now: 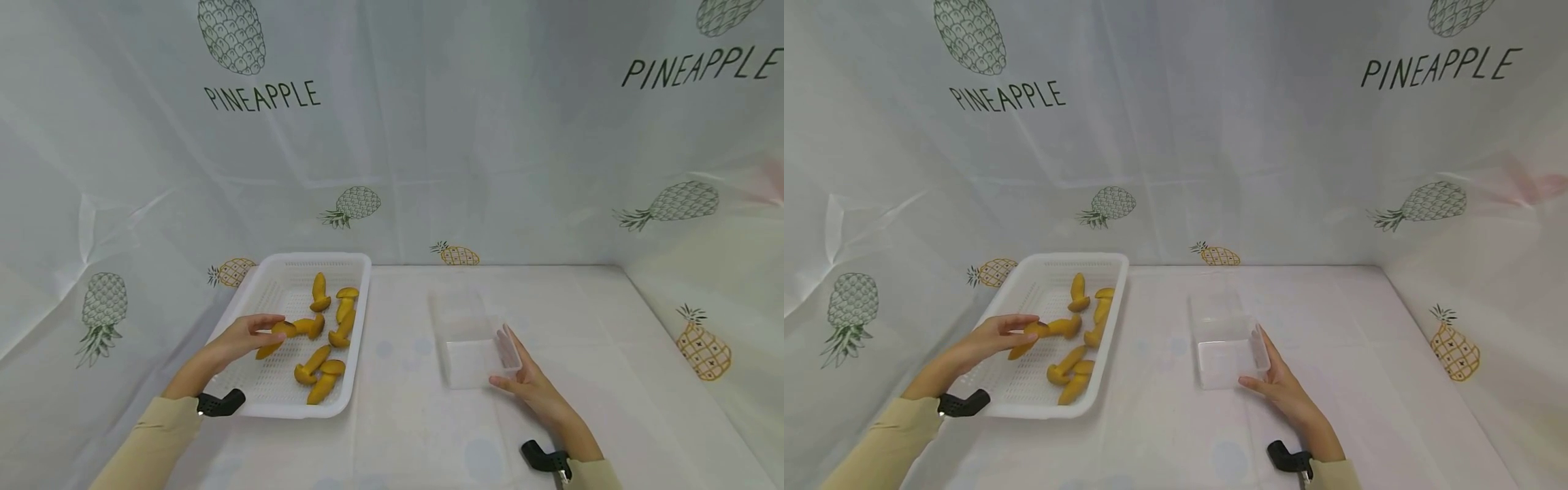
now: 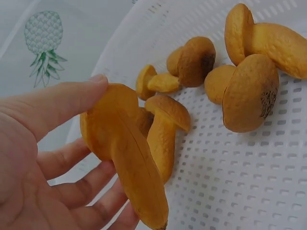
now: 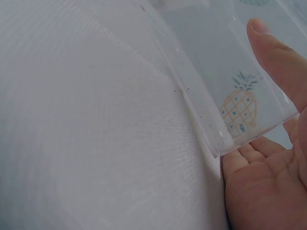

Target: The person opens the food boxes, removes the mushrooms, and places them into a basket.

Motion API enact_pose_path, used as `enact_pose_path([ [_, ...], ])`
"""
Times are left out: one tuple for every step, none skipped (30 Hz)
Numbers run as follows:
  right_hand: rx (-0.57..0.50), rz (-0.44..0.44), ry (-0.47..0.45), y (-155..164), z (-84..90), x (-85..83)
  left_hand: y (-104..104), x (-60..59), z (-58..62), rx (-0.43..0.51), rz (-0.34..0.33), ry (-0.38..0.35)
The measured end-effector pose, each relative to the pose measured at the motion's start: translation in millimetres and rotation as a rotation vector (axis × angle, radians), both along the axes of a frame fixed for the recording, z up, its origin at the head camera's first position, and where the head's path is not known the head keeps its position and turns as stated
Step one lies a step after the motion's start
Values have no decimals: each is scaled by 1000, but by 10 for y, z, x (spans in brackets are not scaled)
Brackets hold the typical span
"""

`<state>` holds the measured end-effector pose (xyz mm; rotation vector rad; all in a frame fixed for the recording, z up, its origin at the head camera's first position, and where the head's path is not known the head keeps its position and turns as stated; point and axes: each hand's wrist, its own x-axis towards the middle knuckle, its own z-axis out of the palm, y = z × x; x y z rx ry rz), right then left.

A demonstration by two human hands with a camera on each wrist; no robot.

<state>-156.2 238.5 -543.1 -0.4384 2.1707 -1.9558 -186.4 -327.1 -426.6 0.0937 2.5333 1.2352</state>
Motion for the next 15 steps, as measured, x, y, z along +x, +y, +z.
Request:
enact_pose_path([
  [-1, 0, 0, 0, 1, 0, -3, 1, 0, -14, -6, 1],
  [-1, -1, 0, 0, 2, 0, -5, 4, 1, -26, -9, 2],
  [1, -3, -2, 0, 1, 1, -8, 7, 1, -38, -13, 3],
  [2, -3, -4, -1, 1, 2, -13, 11, 0, -46, -16, 5],
  [4, -6, -6, -1, 1, 3, -15, 16, 4, -56, -21, 9],
  [4, -6, -8, -1, -1, 4, -21, 21, 11, -65, -28, 13],
  [5, -6, -9, -1, -2, 5, -25, 25, 16, -70, -33, 16],
  [7, -6, -10, 1, -3, 5, -31, 28, 23, -74, -32, 18],
  [10, -9, -13, 1, -4, 5, -32, 33, 34, -75, -32, 19],
  [10, -9, -14, 1, -3, 6, -30, 38, 49, -75, -31, 18],
  [12, -10, -13, 2, -3, 7, -27, 42, 64, -75, -28, 17],
  [12, -8, -13, 3, -4, 7, -27, 43, 78, -75, -27, 16],
  [14, -10, -12, 3, -3, 7, -21, 44, 86, -73, -21, 15],
  [16, -10, -13, 4, -3, 7, -18, 44, 97, -70, -19, 16],
  [17, -11, -13, 2, -2, 8, -12, 43, 108, -64, -17, 14],
])
